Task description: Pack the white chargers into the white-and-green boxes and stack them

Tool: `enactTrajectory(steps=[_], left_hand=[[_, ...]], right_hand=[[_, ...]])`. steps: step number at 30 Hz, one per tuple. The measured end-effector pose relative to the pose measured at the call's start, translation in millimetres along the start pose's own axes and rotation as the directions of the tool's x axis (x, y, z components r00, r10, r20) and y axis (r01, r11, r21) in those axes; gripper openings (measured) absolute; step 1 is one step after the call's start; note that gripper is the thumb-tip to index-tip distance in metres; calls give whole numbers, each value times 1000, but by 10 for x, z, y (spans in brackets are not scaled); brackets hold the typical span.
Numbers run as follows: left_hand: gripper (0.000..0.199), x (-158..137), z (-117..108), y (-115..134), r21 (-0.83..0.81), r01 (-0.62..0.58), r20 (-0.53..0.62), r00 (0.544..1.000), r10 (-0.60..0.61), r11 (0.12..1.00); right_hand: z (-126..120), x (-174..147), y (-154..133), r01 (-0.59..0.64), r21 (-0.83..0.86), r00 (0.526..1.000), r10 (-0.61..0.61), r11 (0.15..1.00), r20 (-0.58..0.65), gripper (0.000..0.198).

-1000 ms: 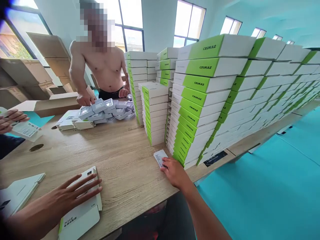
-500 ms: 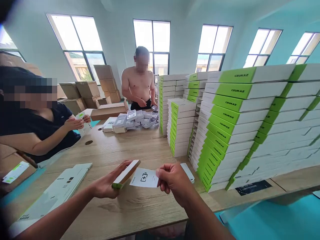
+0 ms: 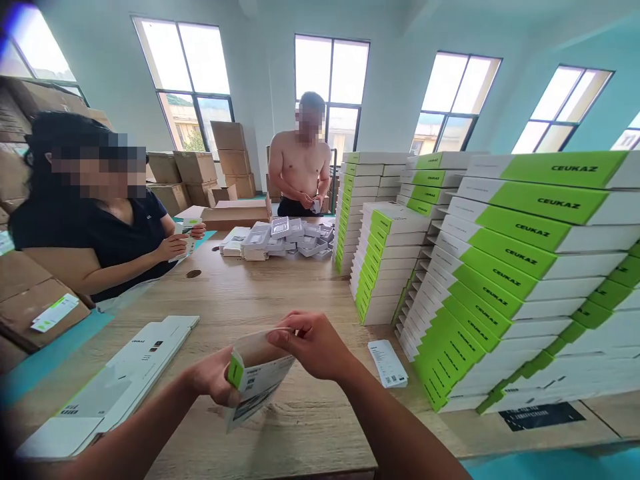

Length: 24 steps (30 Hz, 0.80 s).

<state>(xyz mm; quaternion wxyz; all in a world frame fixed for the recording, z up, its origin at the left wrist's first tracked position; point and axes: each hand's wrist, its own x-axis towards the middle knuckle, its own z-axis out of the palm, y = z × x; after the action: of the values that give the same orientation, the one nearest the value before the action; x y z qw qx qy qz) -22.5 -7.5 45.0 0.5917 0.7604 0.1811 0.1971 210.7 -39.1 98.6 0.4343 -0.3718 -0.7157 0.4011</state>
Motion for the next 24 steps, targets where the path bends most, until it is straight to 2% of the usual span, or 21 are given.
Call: enactTrajectory(steps=[2,4,5,6,7,8,10,12,14,16,18,21,24], left_hand=[[81,0,120,-13,-107,18,-186,982,-37,994],[78,4,252,-36,-150,41,-431,897,-102,988],[77,4,308,-45,-167,65,-510,848,-143,984],[73,0,353,-49,-177,95,-542,822,-177,980],[68,-10,382,-48,-184,122,-534,821,-203,975],[62,-26,398,-39,-184,141,-501,838,-216,973],[53,-70,393,2,-138,154,-416,887,-198,978],[48,-115,361,65,-45,144,-346,926,-151,989],[43,-147,318,128,69,127,-293,951,-101,990],[36,-168,265,158,192,110,-296,954,-49,975],[31,-184,193,117,256,80,-313,950,4,964],[44,-221,59,-94,132,7,-216,976,22,991],[56,-270,-65,-378,23,-15,-143,990,19,1000]], right_hand=[[46,63,-10,-53,-26,993,50,998,-104,40],[83,93,-15,-123,18,973,124,992,-195,39],[92,98,-13,-175,90,962,189,981,-194,39],[95,96,-5,-243,195,948,275,950,-159,40],[92,92,7,-324,310,925,368,894,-91,41],[87,84,25,-408,409,894,449,816,-2,40],[78,64,69,-539,508,827,535,672,170,38],[84,43,110,-604,514,787,556,609,265,35],[105,38,135,-620,510,778,550,596,303,36],[128,68,143,-613,518,786,528,597,320,39],[150,143,150,-571,538,818,480,620,316,46],[185,352,212,-494,498,867,359,713,345,55],[229,743,391,-417,267,867,292,869,404,67]])
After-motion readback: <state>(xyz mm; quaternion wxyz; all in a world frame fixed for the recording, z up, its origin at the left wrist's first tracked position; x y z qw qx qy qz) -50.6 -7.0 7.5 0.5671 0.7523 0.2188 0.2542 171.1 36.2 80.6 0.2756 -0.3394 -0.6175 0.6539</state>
